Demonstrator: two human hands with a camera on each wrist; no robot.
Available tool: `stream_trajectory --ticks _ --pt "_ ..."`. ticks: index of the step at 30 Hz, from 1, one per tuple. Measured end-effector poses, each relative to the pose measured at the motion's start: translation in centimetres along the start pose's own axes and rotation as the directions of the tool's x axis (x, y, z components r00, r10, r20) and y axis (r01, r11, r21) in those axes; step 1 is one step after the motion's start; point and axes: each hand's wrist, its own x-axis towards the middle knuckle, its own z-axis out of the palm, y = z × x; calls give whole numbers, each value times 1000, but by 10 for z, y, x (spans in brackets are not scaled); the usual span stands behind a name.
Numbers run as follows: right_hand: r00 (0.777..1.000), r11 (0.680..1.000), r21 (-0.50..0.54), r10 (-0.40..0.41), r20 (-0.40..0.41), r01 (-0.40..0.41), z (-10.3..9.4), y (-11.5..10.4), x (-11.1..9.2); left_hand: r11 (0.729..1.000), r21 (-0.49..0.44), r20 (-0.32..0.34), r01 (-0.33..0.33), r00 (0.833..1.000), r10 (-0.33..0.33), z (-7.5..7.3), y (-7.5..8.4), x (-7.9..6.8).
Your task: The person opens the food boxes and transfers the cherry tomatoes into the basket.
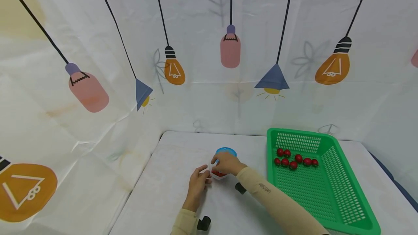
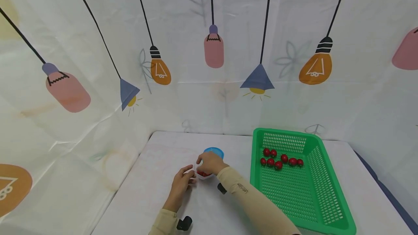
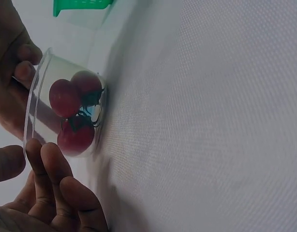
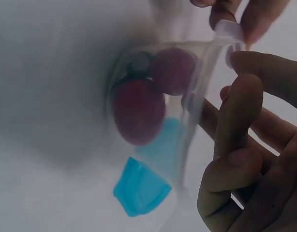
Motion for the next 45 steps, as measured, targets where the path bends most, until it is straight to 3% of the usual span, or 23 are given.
stream_trajectory --ticks 6,21,45 --pt "998 995 -84 53 26 -50 9 1 4 1000 0 7 5 1000 -5 0 0 0" --pt "998 979 -199 56 16 -52 12 6 6 1000 -18 31 -22 999 23 0 4 0" --pt "999 999 45 22 48 -24 12 12 7 999 26 25 -22 999 21 0 5 -2"
